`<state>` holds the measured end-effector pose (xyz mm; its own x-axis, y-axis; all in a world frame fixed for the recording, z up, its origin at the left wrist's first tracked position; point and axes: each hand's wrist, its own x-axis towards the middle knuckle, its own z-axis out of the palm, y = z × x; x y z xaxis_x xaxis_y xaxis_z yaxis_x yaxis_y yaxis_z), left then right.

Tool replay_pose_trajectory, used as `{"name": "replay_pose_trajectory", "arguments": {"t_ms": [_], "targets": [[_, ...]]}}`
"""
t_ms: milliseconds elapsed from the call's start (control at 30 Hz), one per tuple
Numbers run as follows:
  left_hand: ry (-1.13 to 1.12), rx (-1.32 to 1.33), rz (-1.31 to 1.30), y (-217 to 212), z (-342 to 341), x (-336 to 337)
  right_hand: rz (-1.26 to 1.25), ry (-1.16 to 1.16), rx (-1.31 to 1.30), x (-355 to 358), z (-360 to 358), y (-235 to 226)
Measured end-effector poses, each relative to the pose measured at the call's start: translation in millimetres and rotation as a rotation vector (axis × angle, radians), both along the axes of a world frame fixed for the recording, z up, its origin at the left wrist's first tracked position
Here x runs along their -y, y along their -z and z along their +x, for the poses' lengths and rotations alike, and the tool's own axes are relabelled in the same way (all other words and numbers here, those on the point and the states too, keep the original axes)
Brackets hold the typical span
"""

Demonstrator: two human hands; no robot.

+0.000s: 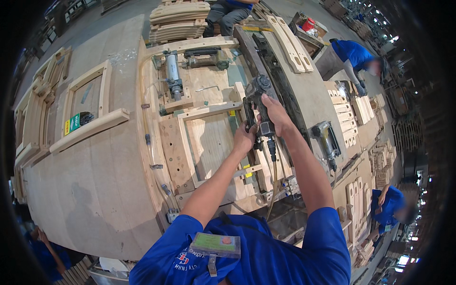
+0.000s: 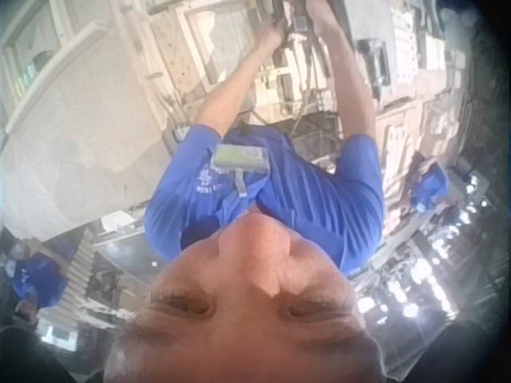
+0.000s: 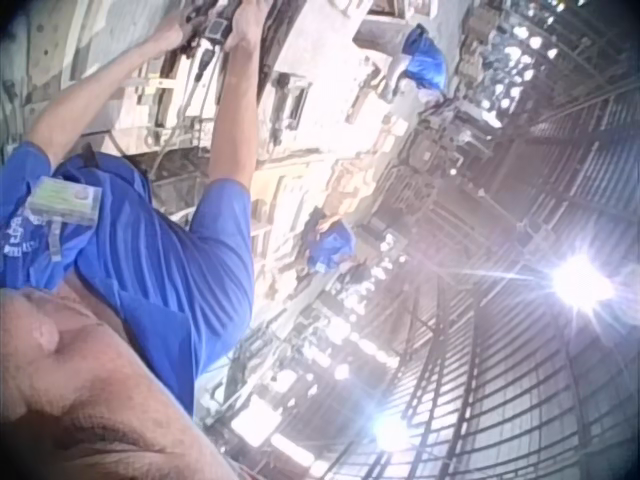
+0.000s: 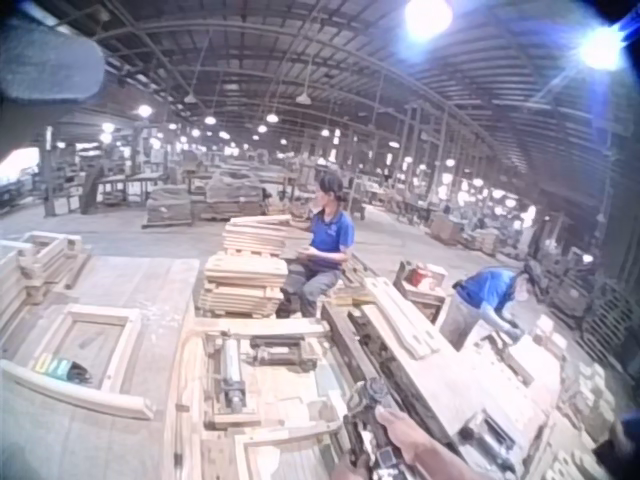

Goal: The person assembles wooden frames by placing pieces into a jig, tapping them with a hammer, and securing them with a nail gun. The person repeats this process for multiple frames, moving completed units aside.

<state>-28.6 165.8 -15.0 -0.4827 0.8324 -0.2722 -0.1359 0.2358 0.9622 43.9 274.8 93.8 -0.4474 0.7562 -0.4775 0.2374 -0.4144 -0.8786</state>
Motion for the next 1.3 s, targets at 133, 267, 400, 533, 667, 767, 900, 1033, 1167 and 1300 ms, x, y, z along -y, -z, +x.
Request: {"name": "replay_pose_trajectory", "arguments": {"t_ms": [133, 267, 400, 533, 667, 767, 900, 1033, 1167, 1300], "targets": [[0.012, 0.003, 0.004, -0.3, -0.4, -0.7, 0.013, 0.005, 0.011, -0.2, -1.4, 0.1], [0.006, 0.062, -0.025, 3.5, 0.8, -3.7, 0.001, -0.005, 0.006, 0.4, -5.4, -3.7], [-0.034, 0.063, 0.05, 0.2, 4.3, -2.2, 0.035, 0.001, 0.008, 4.0, -2.7, -8.7], [0.005, 0.085, 0.054, -13.8, 17.0, 12.1, 0.089, 0.093, -0.024, 33.4, 11.8, -26.4], [0.223, 0.224, 0.016, -40.9, 43.8, 30.1, 0.148, 0.225, -0.118, 80.5, 59.9, -49.3], [0.319, 0.263, 0.187, -37.0, 73.4, 46.8, 0.246, 0.286, -0.201, 132.7, 102.6, -67.5], [0.708, 0.113, 0.125, -48.6, 117.4, 70.2, 0.383, 0.505, -0.166, 236.4, 189.2, -80.5], [1.165, -0.039, 0.202, -48.4, 157.2, 85.1, 0.369, 0.843, -0.139, 382.2, 264.5, -76.6], [1.365, -0.035, 0.091, -61.6, 163.9, 115.1, 0.321, 1.168, 0.02, 536.9, 303.2, -39.2], [1.444, -0.266, 0.062, -67.2, 147.2, 123.4, 0.298, 1.561, 0.78, 686.2, 314.9, 31.4]]}}
